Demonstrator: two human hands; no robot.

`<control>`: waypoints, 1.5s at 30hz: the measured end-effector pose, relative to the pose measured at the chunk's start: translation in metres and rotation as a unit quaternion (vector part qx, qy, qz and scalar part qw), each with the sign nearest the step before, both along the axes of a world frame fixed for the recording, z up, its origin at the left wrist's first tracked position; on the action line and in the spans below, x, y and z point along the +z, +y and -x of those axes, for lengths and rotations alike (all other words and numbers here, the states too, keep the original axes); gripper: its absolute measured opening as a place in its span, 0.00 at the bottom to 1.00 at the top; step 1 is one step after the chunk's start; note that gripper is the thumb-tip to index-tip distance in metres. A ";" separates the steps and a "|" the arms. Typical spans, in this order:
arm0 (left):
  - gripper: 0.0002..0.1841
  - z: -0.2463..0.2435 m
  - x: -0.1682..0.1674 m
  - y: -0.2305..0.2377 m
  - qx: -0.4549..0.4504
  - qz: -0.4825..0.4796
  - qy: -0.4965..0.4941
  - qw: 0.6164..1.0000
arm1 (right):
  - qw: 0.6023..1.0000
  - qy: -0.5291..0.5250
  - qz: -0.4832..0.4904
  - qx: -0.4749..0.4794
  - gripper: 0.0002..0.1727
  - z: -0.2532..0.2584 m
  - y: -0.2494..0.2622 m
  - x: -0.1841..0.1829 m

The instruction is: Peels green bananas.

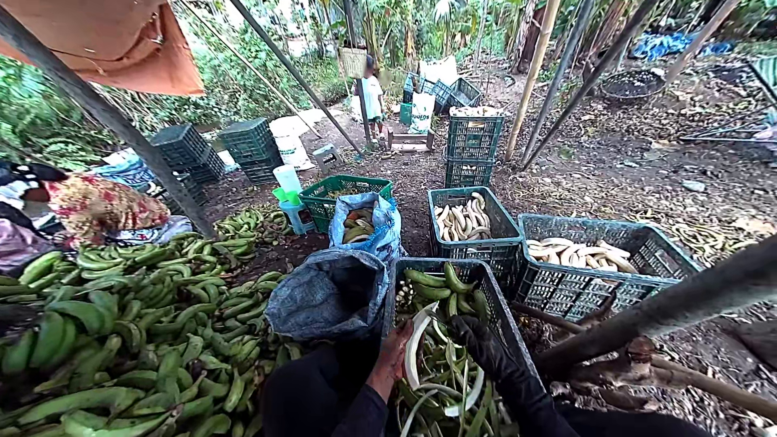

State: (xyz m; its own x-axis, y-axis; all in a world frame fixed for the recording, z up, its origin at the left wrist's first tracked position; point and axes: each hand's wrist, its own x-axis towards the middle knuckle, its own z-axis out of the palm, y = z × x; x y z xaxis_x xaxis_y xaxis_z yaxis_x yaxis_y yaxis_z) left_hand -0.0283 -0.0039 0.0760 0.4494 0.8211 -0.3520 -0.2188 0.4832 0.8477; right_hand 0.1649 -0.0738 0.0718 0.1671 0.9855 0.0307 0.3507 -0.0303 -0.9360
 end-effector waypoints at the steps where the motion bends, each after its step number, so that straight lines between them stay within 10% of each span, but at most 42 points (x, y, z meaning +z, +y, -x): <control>1: 0.15 0.001 0.001 -0.001 -0.010 -0.012 0.001 1.000 | 1.000 -0.015 0.000 0.007 0.30 -0.001 0.001 0.002; 22: 0.18 0.007 -0.011 0.001 -0.057 -0.045 0.002 0.997 | 0.992 -0.021 -0.101 0.068 0.32 -0.001 -0.006 -0.019; 29: 0.19 0.014 -0.023 0.007 -0.091 -0.008 -0.022 0.996 | 0.933 -0.147 0.319 0.083 0.41 -0.036 0.011 -0.041; 33: 0.19 0.004 -0.043 0.014 -0.027 0.069 0.202 0.977 | 0.912 -0.175 0.367 0.055 0.38 -0.064 -0.024 -0.004; 38: 0.16 -0.054 -0.071 0.021 -0.037 0.145 0.339 0.929 | 0.899 -0.183 0.398 0.009 0.35 -0.105 -0.066 0.026; 43: 0.26 -0.204 0.040 0.064 -0.108 0.033 0.101 0.988 | 0.891 -0.199 0.405 0.057 0.34 -0.115 -0.084 0.011; 45: 0.28 -0.233 0.048 0.078 -0.124 0.002 0.156 0.980 | 0.888 -0.203 0.409 0.064 0.32 -0.115 -0.080 0.015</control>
State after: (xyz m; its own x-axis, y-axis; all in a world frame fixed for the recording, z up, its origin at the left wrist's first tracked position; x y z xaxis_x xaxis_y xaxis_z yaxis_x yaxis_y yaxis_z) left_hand 0.2045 0.0736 0.1239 0.5049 0.6982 -0.5075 0.1751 0.4929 0.8523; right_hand 0.2803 -0.1542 0.0868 0.1900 0.7166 -0.6711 0.7032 -0.5763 -0.4163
